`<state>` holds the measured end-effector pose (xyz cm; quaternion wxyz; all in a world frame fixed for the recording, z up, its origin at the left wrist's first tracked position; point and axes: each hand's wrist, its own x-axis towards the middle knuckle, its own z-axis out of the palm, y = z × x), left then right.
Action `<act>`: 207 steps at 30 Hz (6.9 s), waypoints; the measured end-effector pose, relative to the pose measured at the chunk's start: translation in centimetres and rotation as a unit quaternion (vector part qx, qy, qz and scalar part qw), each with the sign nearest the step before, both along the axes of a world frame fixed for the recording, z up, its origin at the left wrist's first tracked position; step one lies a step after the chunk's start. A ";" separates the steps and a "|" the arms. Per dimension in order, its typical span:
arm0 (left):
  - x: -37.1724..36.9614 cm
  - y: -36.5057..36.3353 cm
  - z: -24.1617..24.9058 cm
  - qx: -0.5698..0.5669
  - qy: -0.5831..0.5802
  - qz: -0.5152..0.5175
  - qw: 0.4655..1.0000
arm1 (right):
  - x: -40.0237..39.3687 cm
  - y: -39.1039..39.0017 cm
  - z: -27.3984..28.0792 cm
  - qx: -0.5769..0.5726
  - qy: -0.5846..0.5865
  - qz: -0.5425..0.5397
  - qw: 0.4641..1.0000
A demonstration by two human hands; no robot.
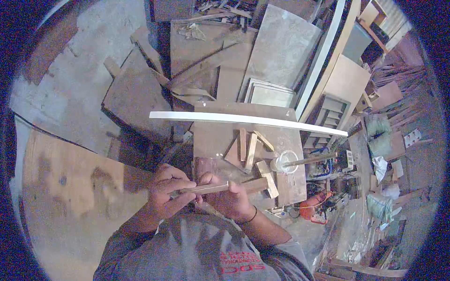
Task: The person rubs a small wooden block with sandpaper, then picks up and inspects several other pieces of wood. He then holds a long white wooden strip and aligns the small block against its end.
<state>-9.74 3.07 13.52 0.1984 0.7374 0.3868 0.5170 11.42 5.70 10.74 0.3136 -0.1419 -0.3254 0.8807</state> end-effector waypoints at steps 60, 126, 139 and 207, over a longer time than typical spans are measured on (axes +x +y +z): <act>2.5 3.0 -10.6 -0.248 0.238 0.100 0.934 | 2.6 5.6 -3.6 0.628 -0.580 -0.007 0.519; 0.6 0.9 -11.1 -0.241 0.266 0.124 0.925 | 3.8 5.3 -4.0 0.702 -0.554 -0.004 0.448; 1.7 0.0 -13.4 -0.319 0.125 0.178 0.923 | 2.2 5.0 -4.8 0.710 -0.519 0.019 0.476; -1.4 1.7 -11.3 -0.288 0.280 0.011 0.915 | 0.7 5.5 -4.2 0.705 -0.520 -0.025 0.481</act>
